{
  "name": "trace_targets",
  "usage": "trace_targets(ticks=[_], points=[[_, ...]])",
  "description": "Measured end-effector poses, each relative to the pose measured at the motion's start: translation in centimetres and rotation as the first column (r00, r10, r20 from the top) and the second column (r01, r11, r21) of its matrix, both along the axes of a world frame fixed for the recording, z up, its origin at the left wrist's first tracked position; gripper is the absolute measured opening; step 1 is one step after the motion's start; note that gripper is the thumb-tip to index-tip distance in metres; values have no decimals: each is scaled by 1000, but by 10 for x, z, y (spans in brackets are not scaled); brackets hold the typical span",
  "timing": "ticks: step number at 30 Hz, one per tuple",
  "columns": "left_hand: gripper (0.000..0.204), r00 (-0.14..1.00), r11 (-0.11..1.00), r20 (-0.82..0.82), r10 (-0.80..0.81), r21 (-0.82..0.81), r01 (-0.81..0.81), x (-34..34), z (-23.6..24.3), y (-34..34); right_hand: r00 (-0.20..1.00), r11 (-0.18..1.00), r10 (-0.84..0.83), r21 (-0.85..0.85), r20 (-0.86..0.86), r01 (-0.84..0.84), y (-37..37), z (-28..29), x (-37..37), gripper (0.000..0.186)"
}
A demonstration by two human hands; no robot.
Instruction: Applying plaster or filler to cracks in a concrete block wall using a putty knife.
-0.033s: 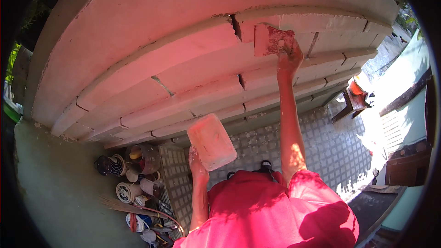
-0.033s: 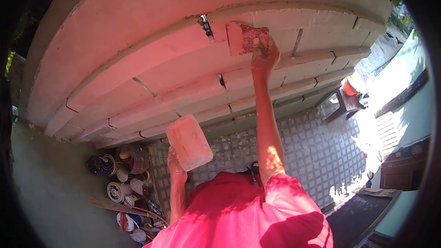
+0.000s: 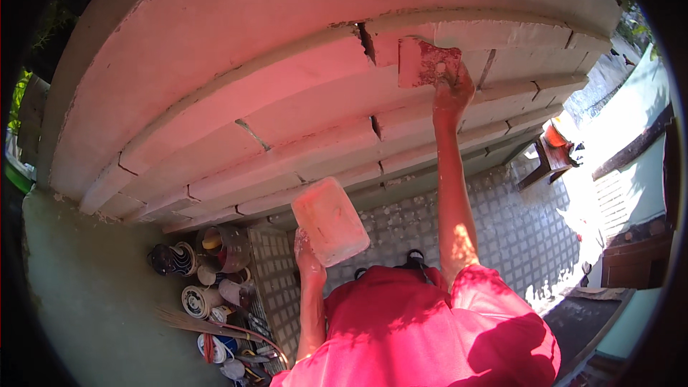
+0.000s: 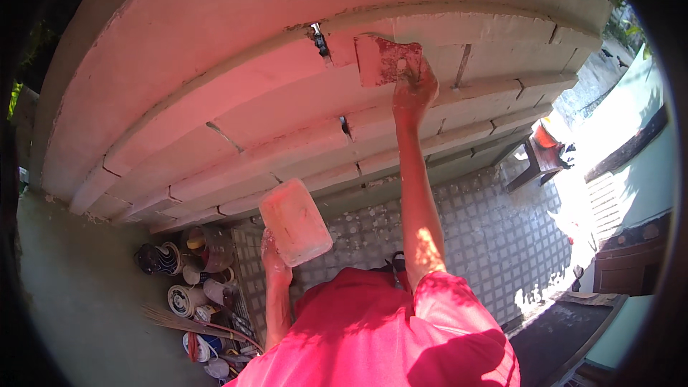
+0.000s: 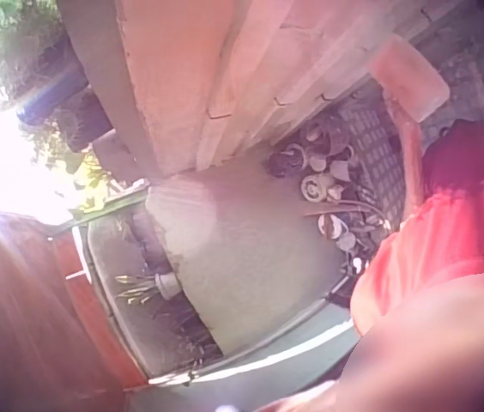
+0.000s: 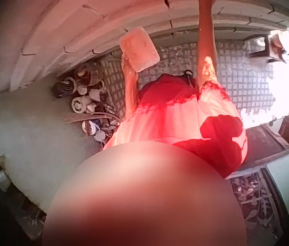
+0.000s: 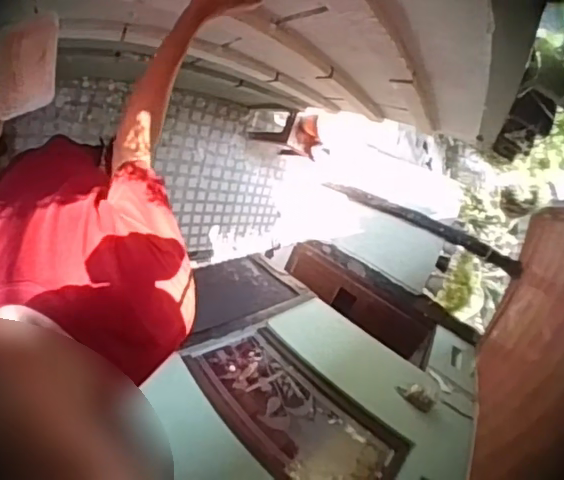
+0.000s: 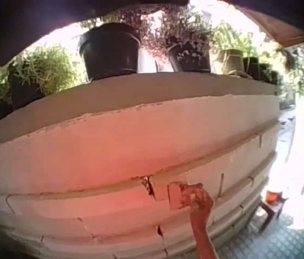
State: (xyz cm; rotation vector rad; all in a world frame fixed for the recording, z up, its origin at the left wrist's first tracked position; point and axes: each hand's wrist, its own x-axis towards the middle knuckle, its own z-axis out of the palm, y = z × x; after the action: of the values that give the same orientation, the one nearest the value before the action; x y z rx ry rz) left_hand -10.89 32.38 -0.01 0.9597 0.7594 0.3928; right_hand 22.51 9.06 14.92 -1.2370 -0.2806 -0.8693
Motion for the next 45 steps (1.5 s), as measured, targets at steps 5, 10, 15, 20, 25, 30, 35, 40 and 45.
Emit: trace_targets(ticks=[5, 10, 15, 20, 25, 30, 35, 40, 45], points=[[40, 998, 999, 49, -26, 29, 24, 13, 33, -17, 999, 981, 49, 186, 2, -48, -25, 6, -32, 21], [39, 996, 999, 76, -36, 44, 33, 11, 24, -16, 947, 944, -318, -74, 50, 321, 11, 25, -56, 22], [42, 999, 999, 10, -41, 21, 41, 17, 32, -19, 969, 930, -131, -313, 208, 193, 71, 17, -71, 36], [44, 1000, 1000, 17, -7, 16, 7, 15, 21, -11, 989, 960, 58, -280, 133, -19, 82, 24, -109, 38], [46, 996, 997, 70, -61, 47, 57, 10, 9, -3, 960, 944, -279, -195, -35, 267, 42, 39, -83, 41], [47, 995, 997, 70, -73, -3, 74, 8, -8, 3, 980, 923, -147, -337, 133, 184, 90, 19, -85, 44], [46, 999, 985, -34, 26, 171, -19, 5, -10, 8, 991, 977, -3, -211, 132, 32, 91, 28, -111, 35], [44, 996, 997, 59, -71, 23, 70, 9, 25, 1, 956, 939, -289, -182, 42, 292, 58, 32, -75, 33], [41, 991, 995, 87, -98, 10, 98, 6, 26, 0, 984, 929, -119, -336, 131, 157, 89, 23, -95, 39]])
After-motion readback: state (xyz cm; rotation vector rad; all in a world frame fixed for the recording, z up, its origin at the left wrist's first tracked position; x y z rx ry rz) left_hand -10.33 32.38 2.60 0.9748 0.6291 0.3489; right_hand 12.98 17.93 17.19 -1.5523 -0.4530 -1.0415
